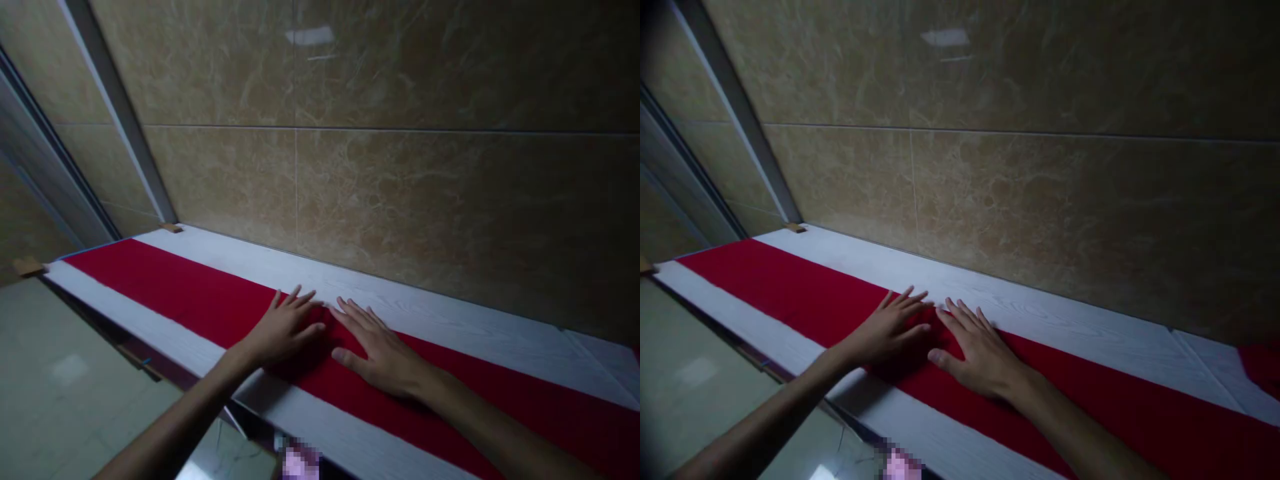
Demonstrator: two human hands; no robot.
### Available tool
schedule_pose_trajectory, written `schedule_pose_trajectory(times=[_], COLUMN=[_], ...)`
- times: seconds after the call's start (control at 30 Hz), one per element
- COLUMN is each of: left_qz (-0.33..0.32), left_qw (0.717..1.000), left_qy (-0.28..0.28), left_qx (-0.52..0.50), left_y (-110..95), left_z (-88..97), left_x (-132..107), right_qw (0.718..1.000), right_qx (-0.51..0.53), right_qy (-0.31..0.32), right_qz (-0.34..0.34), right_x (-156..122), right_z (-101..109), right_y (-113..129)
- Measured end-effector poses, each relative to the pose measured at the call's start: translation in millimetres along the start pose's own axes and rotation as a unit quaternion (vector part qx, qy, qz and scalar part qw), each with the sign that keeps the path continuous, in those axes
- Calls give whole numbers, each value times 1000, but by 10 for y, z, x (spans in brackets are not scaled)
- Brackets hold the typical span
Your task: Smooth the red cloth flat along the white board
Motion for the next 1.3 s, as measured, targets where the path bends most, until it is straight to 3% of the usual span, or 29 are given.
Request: schedule_pose_trajectory(times=[0.17, 0.27, 0.43, 0.73, 0.87, 1.07, 1.3], left_qz=[155, 215, 286, 386, 414, 411, 398], left_qw=[988, 975, 955, 911, 893, 898, 905], left_qy=[-15, -28, -40, -78, -107, -39, -32], left_qx=[23, 42, 74, 120, 144, 149, 148], left_y=[1021, 1429, 1778, 2390, 2535, 2516, 2464], left_z=[156, 169, 205, 492, 577, 479, 498], left_x=[-506, -788, -1054, -1361, -1462, -1398, -1368], right_qw=[998, 996, 994, 994, 995, 995, 995], right_qx=[-18, -19, -15, -6, -13, -27, -32], right_qy=[66, 78, 91, 94, 88, 81, 82], right_qz=[17, 31, 53, 54, 46, 51, 47], right_x=[92, 179, 293, 249, 196, 175, 166], right_z=[-172, -233, -323, -524, -577, -584, -533], right_y=[70, 110, 185, 128, 58, 38, 106])
Point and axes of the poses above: each hand's wrist, its own x-axis towards the middle knuckle, its own z-axis out of the back of the hand, y = z × x, the point moved 7 cm from there along x, towards the middle knuckle, and after that the axes turned 5 degrees about -z, right-handed, at the moved point
